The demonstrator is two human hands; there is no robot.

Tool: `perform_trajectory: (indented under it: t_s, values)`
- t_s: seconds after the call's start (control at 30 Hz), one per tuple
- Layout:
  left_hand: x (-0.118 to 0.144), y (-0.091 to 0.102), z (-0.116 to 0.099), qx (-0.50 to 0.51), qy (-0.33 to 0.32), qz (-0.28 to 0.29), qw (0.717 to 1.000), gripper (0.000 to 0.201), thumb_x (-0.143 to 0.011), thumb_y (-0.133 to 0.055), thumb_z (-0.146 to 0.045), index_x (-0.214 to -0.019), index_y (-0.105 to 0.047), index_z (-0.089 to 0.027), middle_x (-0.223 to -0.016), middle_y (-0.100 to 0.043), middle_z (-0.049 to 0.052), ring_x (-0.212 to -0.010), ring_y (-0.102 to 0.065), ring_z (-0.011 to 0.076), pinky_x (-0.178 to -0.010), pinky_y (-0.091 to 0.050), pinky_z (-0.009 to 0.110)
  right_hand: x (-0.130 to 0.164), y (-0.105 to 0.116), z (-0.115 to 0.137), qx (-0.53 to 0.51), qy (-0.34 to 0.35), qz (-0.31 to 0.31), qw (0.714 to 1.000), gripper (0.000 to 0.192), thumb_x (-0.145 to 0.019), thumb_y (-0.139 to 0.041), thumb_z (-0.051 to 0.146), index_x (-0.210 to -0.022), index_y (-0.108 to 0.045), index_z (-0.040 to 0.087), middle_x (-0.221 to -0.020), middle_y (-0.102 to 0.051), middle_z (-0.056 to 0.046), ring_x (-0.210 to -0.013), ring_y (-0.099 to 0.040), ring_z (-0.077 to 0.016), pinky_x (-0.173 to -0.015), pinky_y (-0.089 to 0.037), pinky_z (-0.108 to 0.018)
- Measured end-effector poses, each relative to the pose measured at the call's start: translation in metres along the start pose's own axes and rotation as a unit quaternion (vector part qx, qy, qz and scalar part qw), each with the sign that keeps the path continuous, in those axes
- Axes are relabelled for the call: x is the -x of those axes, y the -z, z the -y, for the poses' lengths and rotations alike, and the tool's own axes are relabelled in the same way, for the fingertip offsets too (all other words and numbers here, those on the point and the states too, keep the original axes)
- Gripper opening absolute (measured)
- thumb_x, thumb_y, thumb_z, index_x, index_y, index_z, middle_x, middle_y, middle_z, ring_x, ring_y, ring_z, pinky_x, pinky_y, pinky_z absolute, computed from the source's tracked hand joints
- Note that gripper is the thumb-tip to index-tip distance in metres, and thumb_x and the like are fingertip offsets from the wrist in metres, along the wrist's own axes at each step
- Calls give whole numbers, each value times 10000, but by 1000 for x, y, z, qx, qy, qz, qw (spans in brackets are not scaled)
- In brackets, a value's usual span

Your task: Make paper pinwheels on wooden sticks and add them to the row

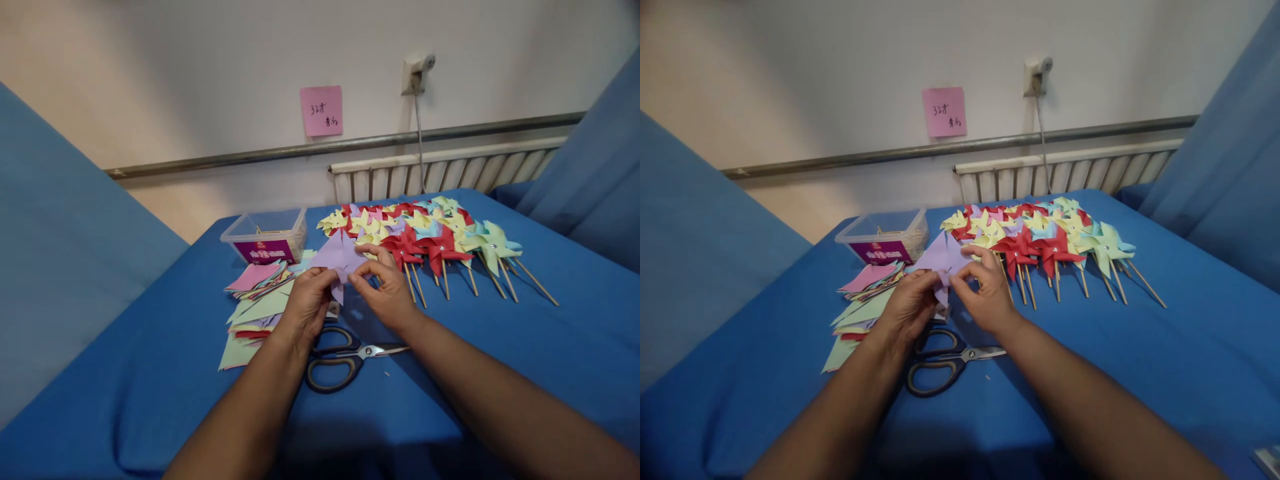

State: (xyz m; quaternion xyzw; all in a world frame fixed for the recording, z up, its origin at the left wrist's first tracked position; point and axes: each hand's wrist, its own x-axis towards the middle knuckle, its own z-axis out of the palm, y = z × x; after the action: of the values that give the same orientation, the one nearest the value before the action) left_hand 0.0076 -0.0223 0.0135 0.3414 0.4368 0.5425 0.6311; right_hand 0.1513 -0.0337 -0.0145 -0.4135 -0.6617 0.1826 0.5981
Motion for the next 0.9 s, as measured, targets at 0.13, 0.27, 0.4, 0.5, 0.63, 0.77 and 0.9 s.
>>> perform_trajectory:
  t_s: [0.13,0.27,0.4,0.5,0.63,0.77,0.9]
  values:
    - [2,-4,1,-6,1,8,1000,239,-515,-832,-210,-640,-648,-122,-554,-621,-2,-502,-538,101,-535,-421,233,-2,-1,-2,-5,-28,-22,999,130,-792,-623,224,-666,-587,227,-1119,-614,-89,-1116,-582,-253,-996,-423,-433]
    - [0,-3,3,-7,11,3,1000,267,-505,-846,-215,-649,-640,-124,-571,-629,2,-509,-543,108,-547,-426,244,-3,-1,-4,16,-25,-13,999,147,-765,-626,199,-637,-563,231,-1106,-621,-89,-1094,-590,-253,-981,-432,-427]
    - [-1,-2,4,-11,8,-5,1000,290,-493,-858,-215,-616,-608,-134,-548,-601,-16,-508,-533,100,-548,-420,239,-3,-1,-7,30,-22,13,999,143,-762,-632,201,-633,-577,229,-1115,-619,-91,-1092,-584,-252,-969,-439,-425]
    - [-2,-1,5,-18,7,-1,1000,292,-508,-857,-220,-608,-596,-135,-539,-584,-23,-506,-522,93,-541,-411,231,-4,0,-9,32,-29,20,999,144,-760,-638,202,-632,-577,230,-1107,-620,-84,-1087,-583,-246,-960,-442,-422]
    - [-3,1,6,-37,12,8,999,278,-533,-848,-230,-616,-604,-126,-538,-576,-21,-495,-505,86,-519,-391,227,-4,-1,-11,32,-38,23,998,147,-755,-638,196,-626,-573,226,-1097,-622,-83,-1063,-590,-241,-924,-454,-409]
    - [-3,1,6,-37,15,8,999,284,-526,-849,-225,-609,-596,-124,-533,-567,-24,-492,-505,86,-521,-396,226,-4,-1,-11,26,-42,26,998,151,-754,-632,190,-622,-565,223,-1088,-627,-85,-1046,-596,-232,-887,-463,-387]
    - [-4,1,7,-40,15,14,999,293,-524,-850,-237,-614,-596,-122,-527,-564,-21,-476,-501,90,-501,-389,230,-4,-2,-11,20,-45,24,998,146,-751,-622,189,-621,-561,218,-1082,-630,-88,-1024,-601,-229,-854,-469,-375]
